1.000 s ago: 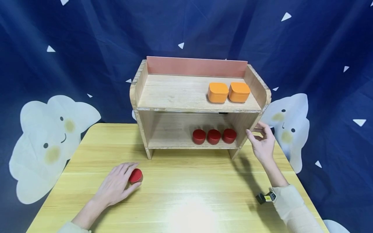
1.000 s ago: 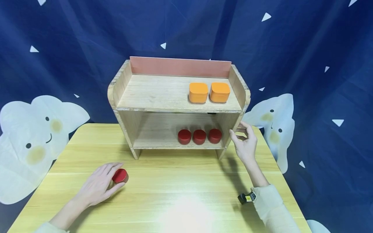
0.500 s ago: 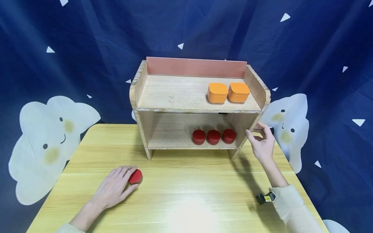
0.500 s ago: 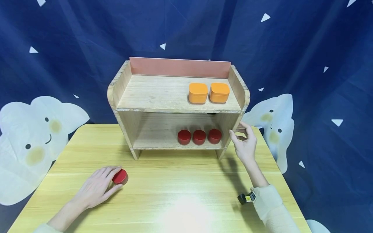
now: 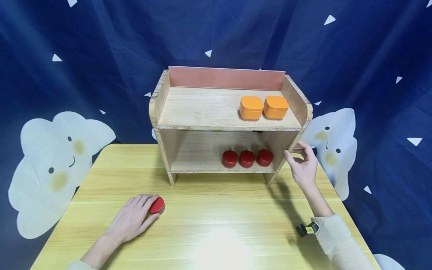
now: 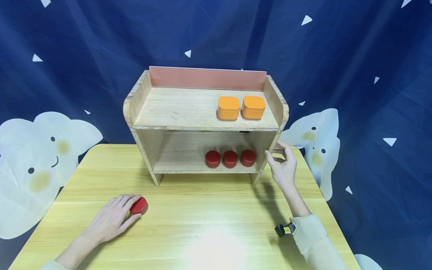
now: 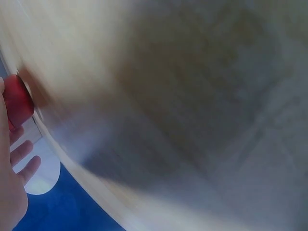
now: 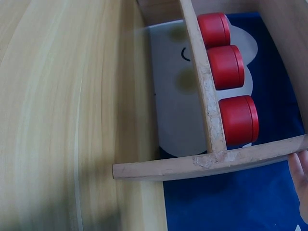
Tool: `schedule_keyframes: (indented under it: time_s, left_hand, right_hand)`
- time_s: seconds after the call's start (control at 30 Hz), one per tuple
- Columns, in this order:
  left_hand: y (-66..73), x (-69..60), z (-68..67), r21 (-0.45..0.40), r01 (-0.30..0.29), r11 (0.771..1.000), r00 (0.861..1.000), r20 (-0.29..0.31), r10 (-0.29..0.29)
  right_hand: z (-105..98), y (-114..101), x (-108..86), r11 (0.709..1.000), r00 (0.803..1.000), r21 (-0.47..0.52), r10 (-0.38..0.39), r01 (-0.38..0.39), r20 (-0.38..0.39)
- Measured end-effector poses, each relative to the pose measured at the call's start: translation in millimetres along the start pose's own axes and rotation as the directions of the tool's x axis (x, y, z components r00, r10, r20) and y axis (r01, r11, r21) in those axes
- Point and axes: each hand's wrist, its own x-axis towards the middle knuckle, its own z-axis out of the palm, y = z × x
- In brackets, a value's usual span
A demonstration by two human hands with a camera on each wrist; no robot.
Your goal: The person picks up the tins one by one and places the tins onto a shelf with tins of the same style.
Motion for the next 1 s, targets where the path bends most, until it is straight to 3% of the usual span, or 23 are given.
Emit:
schedule_keyframes:
  time_s: [0.8,1.0]
  left_hand:
    - [1.0,-0.4,2.2,-0.001,0.021,1.000,1.000,0.005,-0.021]
    - [6.4,1.1,0.8,-0.017,0.052,0.999,0.999,0.010,-0.052]
  right_hand:
    - [-0.1,0.9,-1.5,1.000,1.000,-0.002,0.012,-0.012,-0.009]
    - [0.3,0.1,-1.5,1.000,1.000,0.002,0.016,-0.016,-0.008]
